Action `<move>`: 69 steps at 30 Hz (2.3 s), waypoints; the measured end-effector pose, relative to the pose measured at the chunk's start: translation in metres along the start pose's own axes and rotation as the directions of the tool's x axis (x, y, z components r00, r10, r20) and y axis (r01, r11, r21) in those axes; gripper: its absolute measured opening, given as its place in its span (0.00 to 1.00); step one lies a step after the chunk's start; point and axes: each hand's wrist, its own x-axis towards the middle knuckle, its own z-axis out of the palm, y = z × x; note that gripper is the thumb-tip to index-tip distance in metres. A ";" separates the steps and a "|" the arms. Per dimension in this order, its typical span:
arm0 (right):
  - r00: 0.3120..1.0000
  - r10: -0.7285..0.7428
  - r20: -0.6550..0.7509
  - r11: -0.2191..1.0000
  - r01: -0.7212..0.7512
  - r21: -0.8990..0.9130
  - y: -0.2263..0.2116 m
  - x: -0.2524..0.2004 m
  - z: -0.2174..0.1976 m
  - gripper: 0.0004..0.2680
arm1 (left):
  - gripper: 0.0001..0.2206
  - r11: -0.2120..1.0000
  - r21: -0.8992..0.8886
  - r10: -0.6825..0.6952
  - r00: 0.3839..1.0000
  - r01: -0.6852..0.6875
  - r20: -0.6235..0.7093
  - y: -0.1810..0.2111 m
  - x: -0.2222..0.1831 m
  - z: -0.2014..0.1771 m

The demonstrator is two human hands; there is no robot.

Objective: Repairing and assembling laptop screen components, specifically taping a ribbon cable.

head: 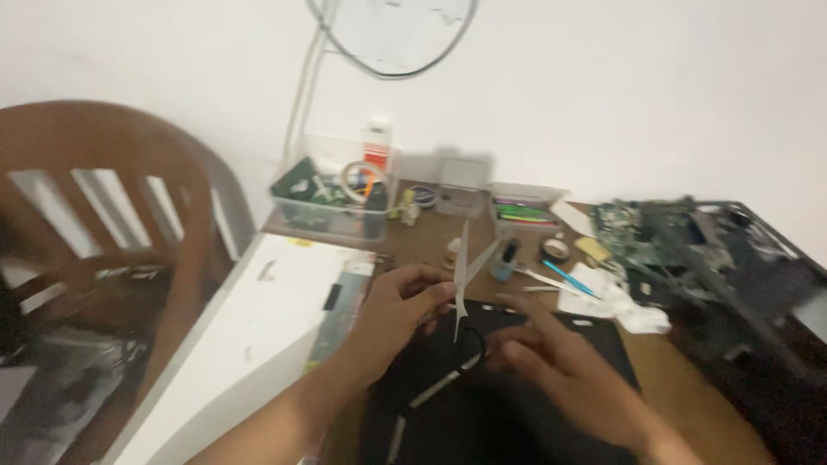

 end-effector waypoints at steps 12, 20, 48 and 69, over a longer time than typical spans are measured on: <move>0.973 0.019 -0.230 0.940 0.061 0.337 0.016 0.001 0.028 0.13 | 0.12 0.928 0.295 0.292 0.935 -0.226 -0.201 -0.014 -0.015 0.096; 0.961 0.032 -0.275 0.938 0.066 0.341 0.013 -0.014 0.001 0.13 | 0.14 0.683 0.633 0.507 0.860 -0.364 -0.052 -0.022 -0.034 0.098; 0.670 -0.087 -0.737 0.817 -0.376 -0.438 0.069 0.037 -0.197 0.19 | 0.07 0.207 0.956 0.494 0.866 -0.209 0.082 -0.003 -0.019 -0.050; 0.823 0.222 -0.522 0.313 -0.567 -0.762 0.185 0.164 -0.240 0.22 | 0.13 0.045 0.981 0.422 0.894 -0.188 0.152 0.012 0.023 -0.018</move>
